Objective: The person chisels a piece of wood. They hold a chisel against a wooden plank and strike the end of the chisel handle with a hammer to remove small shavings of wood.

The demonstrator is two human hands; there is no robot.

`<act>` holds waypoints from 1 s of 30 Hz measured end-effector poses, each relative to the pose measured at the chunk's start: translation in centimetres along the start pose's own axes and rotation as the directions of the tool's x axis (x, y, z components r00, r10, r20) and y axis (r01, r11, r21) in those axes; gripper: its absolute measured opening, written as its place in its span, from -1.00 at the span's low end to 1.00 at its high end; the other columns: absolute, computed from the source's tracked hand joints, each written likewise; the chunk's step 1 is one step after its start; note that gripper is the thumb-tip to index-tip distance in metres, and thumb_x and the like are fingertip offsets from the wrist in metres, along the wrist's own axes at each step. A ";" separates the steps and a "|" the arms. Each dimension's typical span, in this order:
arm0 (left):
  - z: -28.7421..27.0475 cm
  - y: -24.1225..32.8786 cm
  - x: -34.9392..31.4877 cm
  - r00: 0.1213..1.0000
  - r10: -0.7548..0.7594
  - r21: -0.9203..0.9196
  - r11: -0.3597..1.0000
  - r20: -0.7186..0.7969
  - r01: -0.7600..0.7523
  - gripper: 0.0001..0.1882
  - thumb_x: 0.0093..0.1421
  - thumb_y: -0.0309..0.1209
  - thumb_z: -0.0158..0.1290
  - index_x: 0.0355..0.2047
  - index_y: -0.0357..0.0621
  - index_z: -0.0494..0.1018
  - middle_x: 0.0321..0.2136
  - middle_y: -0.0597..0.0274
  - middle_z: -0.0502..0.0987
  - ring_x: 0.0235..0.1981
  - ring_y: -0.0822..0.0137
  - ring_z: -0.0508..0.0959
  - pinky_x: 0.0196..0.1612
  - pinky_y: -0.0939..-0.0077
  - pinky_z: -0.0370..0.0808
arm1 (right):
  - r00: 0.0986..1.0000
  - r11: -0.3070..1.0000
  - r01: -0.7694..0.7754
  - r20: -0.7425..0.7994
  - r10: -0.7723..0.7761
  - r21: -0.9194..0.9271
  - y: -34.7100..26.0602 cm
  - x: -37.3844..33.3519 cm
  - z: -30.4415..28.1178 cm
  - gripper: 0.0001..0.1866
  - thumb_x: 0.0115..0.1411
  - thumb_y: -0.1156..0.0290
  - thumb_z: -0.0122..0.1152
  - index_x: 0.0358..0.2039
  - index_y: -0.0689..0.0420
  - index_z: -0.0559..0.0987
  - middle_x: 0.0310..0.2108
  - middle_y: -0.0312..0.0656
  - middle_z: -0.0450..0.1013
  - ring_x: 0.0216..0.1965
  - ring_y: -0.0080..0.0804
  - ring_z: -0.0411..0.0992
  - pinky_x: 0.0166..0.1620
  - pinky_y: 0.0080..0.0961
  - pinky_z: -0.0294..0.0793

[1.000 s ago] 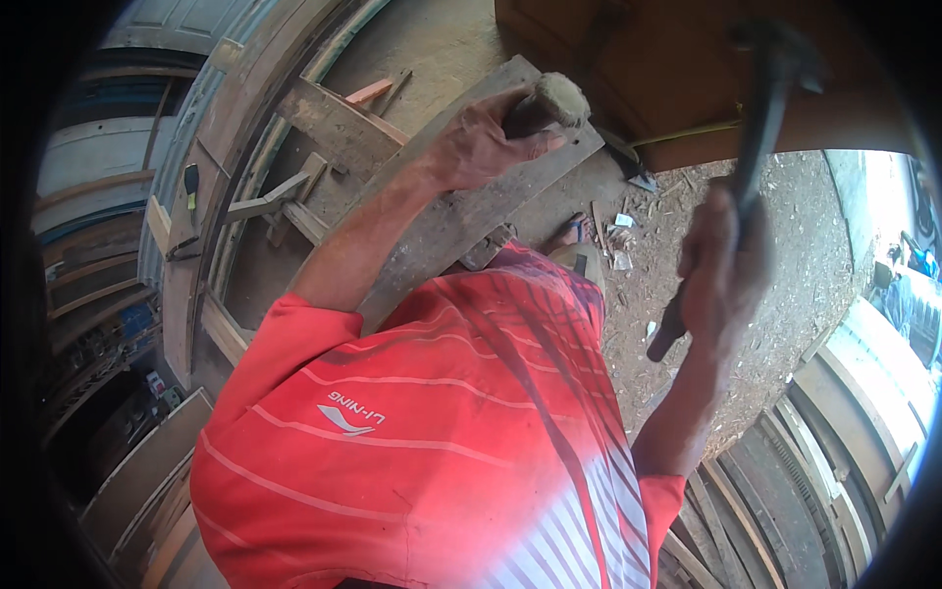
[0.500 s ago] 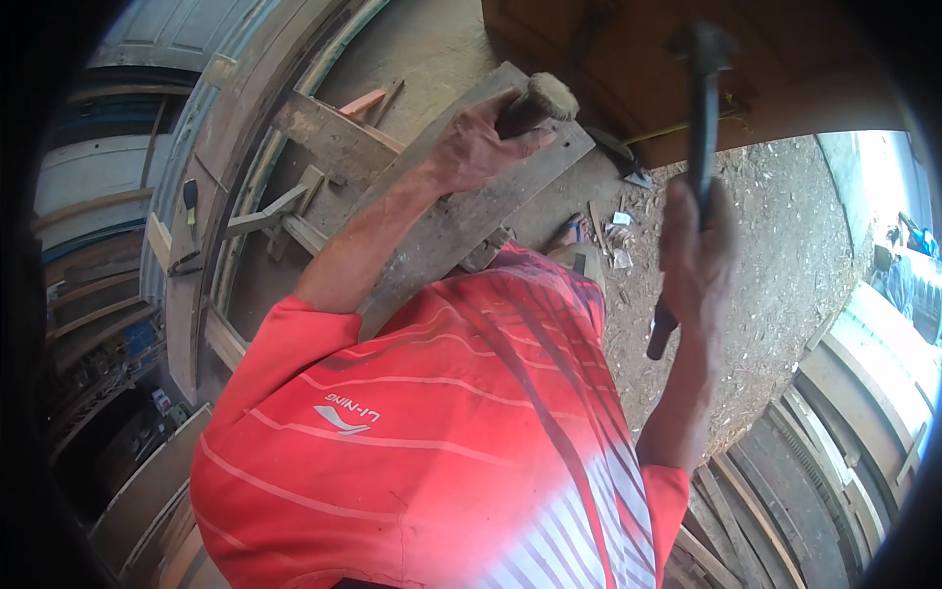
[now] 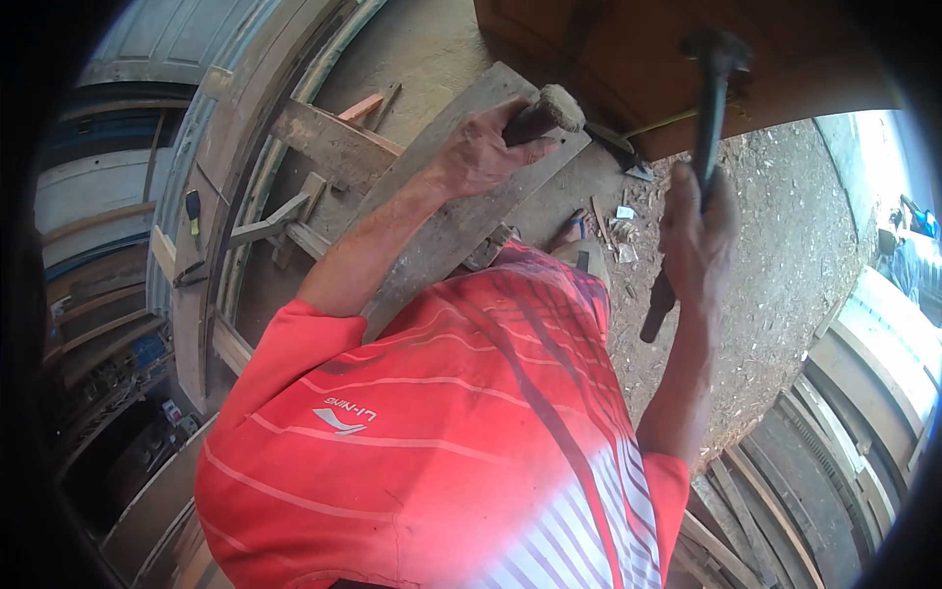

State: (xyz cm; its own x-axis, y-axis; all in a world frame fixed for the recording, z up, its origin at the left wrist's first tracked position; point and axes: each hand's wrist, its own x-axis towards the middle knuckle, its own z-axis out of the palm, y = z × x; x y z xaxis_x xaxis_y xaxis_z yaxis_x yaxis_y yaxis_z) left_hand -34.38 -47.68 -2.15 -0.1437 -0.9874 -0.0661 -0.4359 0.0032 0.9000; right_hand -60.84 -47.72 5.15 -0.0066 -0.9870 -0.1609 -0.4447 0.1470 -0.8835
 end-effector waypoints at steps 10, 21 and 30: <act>0.6 -1.5 1.4 0.998 -0.058 0.076 0.996 0.035 0.055 -0.42 0.19 0.01 0.27 0.05 -0.14 0.50 -0.19 0.10 0.64 -0.16 0.28 0.62 -0.03 0.39 0.51 | 0.959 0.940 0.001 0.266 0.095 -0.340 3.7 -2.1 2.2 -0.60 0.37 0.10 0.12 -0.27 0.27 0.46 -0.55 -0.06 0.40 -0.46 -0.28 0.41 -0.34 -0.18 0.35; -2.2 -3.5 0.9 0.968 -0.240 -0.149 0.957 0.078 0.249 -0.48 0.22 0.08 0.24 -0.15 -0.15 0.49 -0.56 0.42 0.39 -0.55 0.58 0.40 -0.47 0.58 0.38 | 0.948 0.964 -0.250 0.181 0.262 -0.087 7.3 -3.7 0.6 -0.61 0.39 0.08 0.11 -0.27 0.21 0.48 -0.59 -0.31 0.34 -0.58 -0.55 0.32 -0.50 -0.46 0.32; -4.2 -0.5 -0.3 0.950 -0.164 -0.536 0.844 -0.264 -0.003 -0.63 0.25 -0.04 0.27 -0.41 0.00 0.41 -0.61 0.50 0.38 -0.60 0.64 0.38 -0.55 0.70 0.32 | 0.940 0.955 -0.265 0.184 0.286 -0.130 8.0 -3.4 1.1 -0.58 0.36 0.01 0.14 -0.26 0.19 0.48 -0.60 -0.34 0.33 -0.62 -0.60 0.31 -0.56 -0.53 0.29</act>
State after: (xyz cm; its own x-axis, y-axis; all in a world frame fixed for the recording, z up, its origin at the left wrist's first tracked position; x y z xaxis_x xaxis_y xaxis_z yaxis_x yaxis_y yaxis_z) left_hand -30.40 -48.07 -0.80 0.1695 -0.9808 -0.0965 0.1087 -0.0787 0.9910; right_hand -63.37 -43.10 -1.87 0.0313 -0.8741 -0.4848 -0.5395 0.3935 -0.7444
